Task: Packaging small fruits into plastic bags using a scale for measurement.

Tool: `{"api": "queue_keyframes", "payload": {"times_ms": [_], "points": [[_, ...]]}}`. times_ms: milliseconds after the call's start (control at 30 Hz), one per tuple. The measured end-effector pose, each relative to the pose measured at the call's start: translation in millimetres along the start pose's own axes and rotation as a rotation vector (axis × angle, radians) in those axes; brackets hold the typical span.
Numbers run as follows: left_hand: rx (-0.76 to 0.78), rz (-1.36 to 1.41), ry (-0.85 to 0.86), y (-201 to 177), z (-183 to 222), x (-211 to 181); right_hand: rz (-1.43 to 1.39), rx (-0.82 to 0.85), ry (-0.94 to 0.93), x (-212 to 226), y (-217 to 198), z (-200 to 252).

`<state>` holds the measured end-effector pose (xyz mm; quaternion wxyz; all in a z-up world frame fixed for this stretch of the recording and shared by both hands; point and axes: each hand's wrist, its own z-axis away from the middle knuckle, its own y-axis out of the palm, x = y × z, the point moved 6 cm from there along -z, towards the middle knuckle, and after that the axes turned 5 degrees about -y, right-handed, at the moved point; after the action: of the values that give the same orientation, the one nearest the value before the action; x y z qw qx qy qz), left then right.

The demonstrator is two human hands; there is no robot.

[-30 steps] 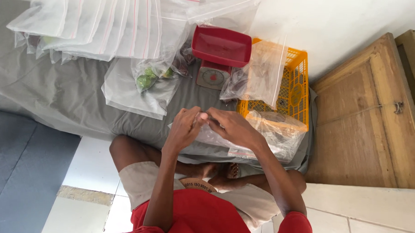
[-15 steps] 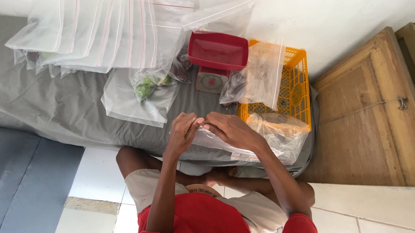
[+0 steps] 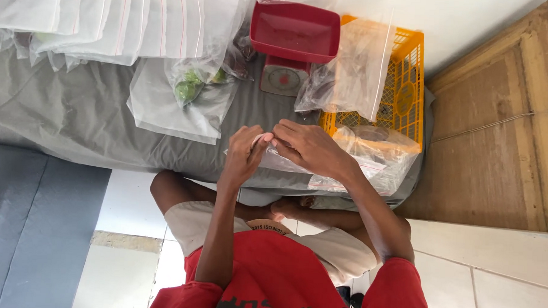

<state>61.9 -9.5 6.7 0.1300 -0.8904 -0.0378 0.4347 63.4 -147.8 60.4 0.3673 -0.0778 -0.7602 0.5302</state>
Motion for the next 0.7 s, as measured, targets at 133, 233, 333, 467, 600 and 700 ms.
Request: {"api": "queue_keyframes", "payload": {"times_ms": [133, 233, 333, 467, 600, 700], "points": [[0.005, -0.076, 0.034, -1.5, -2.2, -1.3, 0.023, -0.013, 0.006, -10.0, 6.2, 3.5], [-0.012, -0.06, 0.026, -2.1, -7.1, -3.4, 0.014, 0.0, 0.002, -9.9, 2.8, 5.0], [-0.004, -0.068, 0.046, -1.5, -9.6, -4.8, 0.0, 0.001, 0.006, -11.3, -0.4, 8.0], [-0.023, -0.051, 0.054, -2.4, -5.3, 0.2, 0.01, 0.015, 0.002, -9.7, -1.6, 14.3], [-0.035, -0.028, 0.039, -11.2, -6.8, -3.1, 0.057, 0.073, 0.046, -10.0, -6.8, 17.3], [-0.03, -0.031, 0.025, -9.3, -4.4, 3.4, 0.101, 0.041, 0.0, -5.8, -13.0, 20.4]]}}
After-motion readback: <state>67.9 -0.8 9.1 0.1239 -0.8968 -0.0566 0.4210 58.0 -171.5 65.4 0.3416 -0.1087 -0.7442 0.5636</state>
